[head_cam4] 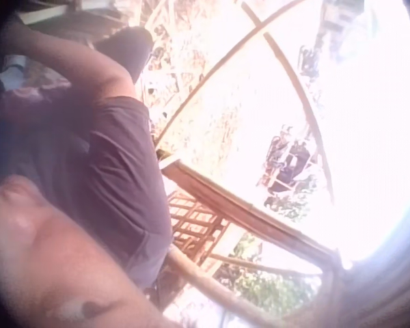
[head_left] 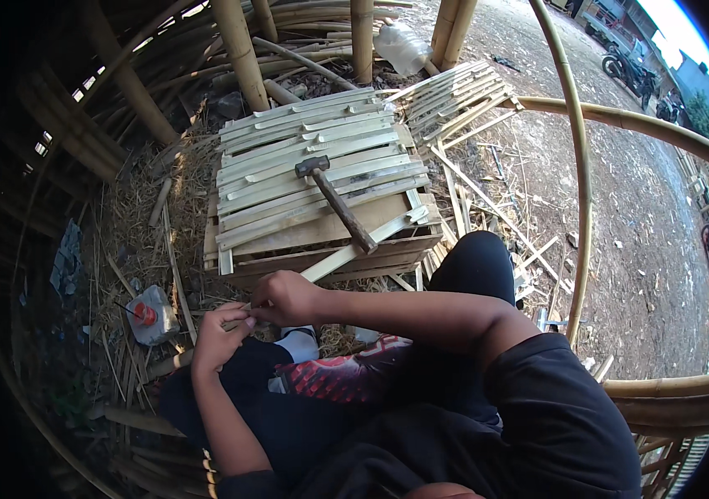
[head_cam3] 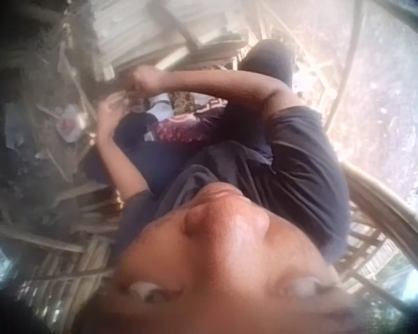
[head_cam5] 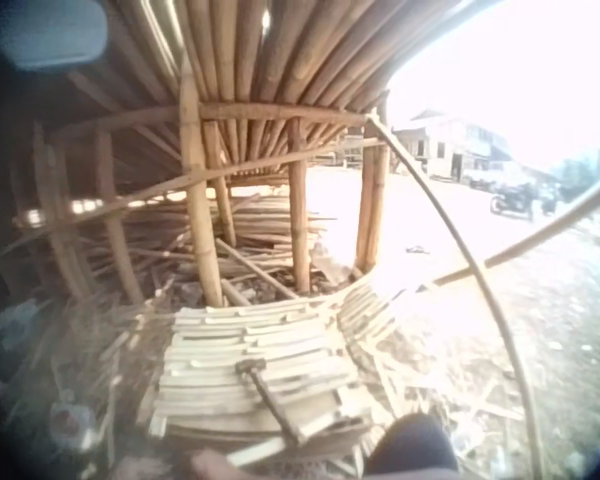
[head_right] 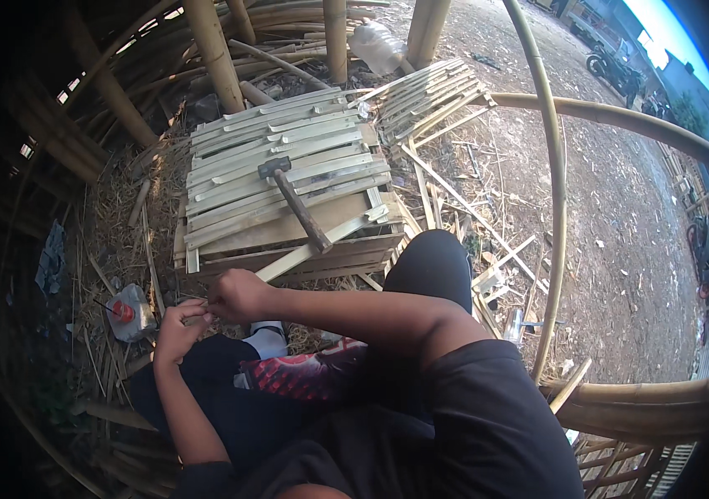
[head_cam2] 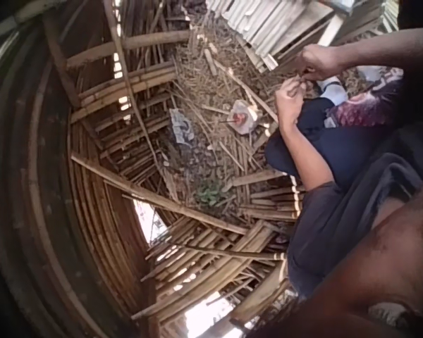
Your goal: The person is hammering bamboo slats onto a frame using a hammer and nails taken from a plastic bag.
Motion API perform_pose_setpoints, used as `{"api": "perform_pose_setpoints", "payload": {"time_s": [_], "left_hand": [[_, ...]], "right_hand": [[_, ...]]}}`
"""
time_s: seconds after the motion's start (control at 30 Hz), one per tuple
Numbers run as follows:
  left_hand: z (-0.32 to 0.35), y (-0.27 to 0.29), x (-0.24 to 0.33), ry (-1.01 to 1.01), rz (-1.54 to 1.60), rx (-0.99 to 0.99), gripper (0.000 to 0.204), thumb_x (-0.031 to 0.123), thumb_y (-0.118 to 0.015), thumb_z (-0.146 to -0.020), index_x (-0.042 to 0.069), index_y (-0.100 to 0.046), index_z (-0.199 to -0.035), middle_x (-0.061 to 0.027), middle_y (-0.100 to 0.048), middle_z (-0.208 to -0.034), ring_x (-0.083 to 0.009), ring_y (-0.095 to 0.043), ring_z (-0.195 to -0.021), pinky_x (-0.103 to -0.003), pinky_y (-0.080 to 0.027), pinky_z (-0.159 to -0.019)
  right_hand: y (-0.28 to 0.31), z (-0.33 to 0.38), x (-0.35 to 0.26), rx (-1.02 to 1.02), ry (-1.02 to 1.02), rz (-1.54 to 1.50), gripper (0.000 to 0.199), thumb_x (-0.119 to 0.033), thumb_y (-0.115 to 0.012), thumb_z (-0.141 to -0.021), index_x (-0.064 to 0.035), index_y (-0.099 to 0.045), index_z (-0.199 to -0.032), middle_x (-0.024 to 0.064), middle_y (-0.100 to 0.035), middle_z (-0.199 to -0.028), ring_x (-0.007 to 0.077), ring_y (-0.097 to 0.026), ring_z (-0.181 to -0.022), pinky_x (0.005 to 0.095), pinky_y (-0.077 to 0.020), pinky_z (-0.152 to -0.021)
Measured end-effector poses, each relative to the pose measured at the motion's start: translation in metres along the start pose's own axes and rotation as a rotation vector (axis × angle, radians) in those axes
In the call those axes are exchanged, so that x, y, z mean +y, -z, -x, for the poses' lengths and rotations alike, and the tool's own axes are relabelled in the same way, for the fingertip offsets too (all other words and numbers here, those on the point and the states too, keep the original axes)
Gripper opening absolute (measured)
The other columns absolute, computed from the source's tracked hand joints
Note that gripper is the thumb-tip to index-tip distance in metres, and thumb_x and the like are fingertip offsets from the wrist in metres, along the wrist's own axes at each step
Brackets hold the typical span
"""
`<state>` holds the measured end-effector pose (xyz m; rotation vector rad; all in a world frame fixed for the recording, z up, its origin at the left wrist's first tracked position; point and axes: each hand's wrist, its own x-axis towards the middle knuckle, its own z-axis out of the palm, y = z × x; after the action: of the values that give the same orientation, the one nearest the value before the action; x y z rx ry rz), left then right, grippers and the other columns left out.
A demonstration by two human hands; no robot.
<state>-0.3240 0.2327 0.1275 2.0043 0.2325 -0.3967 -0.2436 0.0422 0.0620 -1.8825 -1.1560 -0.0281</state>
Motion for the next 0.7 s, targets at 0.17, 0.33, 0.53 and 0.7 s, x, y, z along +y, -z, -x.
{"api": "perform_pose_setpoints", "payload": {"time_s": [0.17, 0.33, 0.53, 0.7], "left_hand": [[-0.004, 0.004, -0.014, -0.235, -0.068, -0.002, 0.018, 0.010, -0.075, -0.087, -0.004, -0.074, -0.098, -0.0125, -0.066, -0.119, -0.0185, -0.064, -0.101, -0.029, -0.054, -0.077], [0.000, 0.013, -0.032, -0.142, 0.121, -0.043, 0.021, 0.014, -0.075, -0.088, -0.004, -0.074, -0.099, -0.0129, -0.064, -0.123, -0.0182, -0.065, -0.099, -0.029, -0.056, -0.076], [-0.006, 0.010, -0.020, -0.002, 0.350, -0.072, 0.025, 0.020, -0.078, -0.088, -0.001, -0.074, -0.100, -0.0127, -0.062, -0.129, -0.0217, -0.066, -0.104, -0.034, -0.061, -0.078], [-0.004, 0.011, -0.023, -0.003, 0.317, -0.046, 0.026, 0.022, -0.078, -0.088, 0.000, -0.074, -0.102, -0.0112, -0.065, -0.124, -0.0193, -0.066, -0.102, -0.033, -0.061, -0.074]], "right_hand": [[0.017, 0.005, -0.010, 0.018, -0.142, -0.200, 0.011, -0.016, -0.076, -0.076, -0.0054, -0.074, -0.078, 0.0137, -0.071, -0.076, 0.0322, -0.070, -0.072, 0.0417, -0.0549, -0.067], [0.021, 0.001, -0.019, -0.022, -0.147, -0.240, 0.011, -0.014, -0.078, -0.077, -0.0041, -0.075, -0.081, 0.0138, -0.071, -0.077, 0.0300, -0.069, -0.071, 0.0393, -0.0538, -0.065], [0.021, 0.006, -0.014, -0.033, -0.234, -0.198, 0.012, -0.016, -0.082, -0.079, -0.0083, -0.079, -0.088, 0.0096, -0.071, -0.079, 0.0216, -0.065, -0.067, 0.0341, -0.0519, -0.063], [0.022, 0.000, -0.022, -0.069, -0.212, -0.184, 0.012, -0.016, -0.078, -0.078, -0.0096, -0.079, -0.088, 0.0115, -0.072, -0.079, 0.0283, -0.069, -0.069, 0.0381, -0.0539, -0.066]]}}
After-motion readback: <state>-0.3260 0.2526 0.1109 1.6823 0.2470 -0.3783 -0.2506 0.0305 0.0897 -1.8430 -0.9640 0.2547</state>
